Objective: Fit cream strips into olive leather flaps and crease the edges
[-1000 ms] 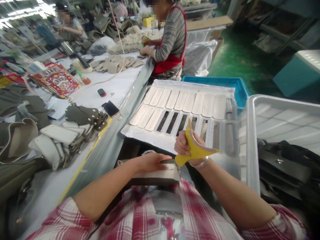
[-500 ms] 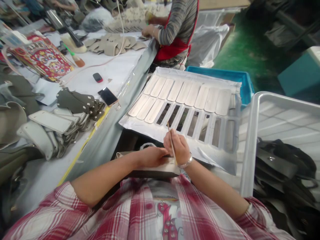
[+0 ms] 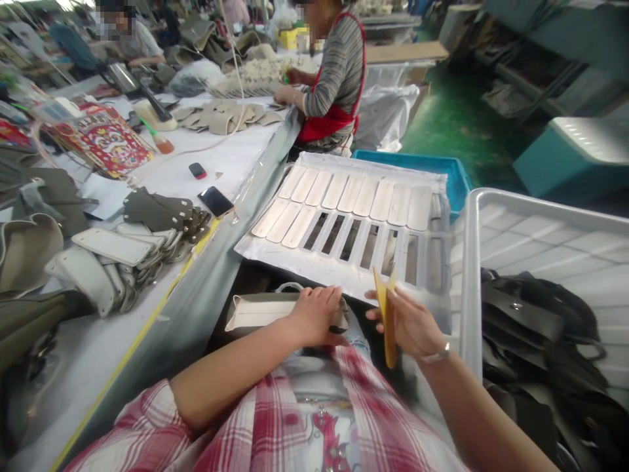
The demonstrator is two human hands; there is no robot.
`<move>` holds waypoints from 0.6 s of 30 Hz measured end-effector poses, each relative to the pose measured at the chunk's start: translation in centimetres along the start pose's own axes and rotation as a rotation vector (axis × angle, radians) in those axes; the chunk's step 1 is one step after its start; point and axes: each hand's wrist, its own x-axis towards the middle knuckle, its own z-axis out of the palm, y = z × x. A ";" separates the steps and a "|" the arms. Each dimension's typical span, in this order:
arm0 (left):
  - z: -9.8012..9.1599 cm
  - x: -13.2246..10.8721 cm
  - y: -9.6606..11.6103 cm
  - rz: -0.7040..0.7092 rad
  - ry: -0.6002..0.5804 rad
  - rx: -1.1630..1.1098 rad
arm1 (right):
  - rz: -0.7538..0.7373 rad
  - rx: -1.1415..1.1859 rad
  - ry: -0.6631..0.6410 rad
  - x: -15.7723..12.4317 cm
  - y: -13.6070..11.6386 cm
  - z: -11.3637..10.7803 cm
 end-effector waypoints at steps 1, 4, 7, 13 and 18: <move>0.2 0.2 0.3 -0.012 0.013 0.028 | 0.061 -0.002 -0.024 -1.0 0.9 -1.1; 0.4 0.4 0.8 -0.008 0.059 0.091 | 0.221 -0.067 -0.126 -3.1 3.3 -3.8; 0.4 0.1 0.9 0.014 0.084 0.121 | 0.350 -0.298 -0.283 -3.3 3.6 -4.9; 0.3 -0.1 1.1 0.032 0.083 0.165 | 0.379 -0.771 -0.460 0.1 1.0 -3.6; 0.3 0.1 1.0 0.047 0.080 0.143 | 0.339 -0.944 -0.557 2.6 0.1 -1.6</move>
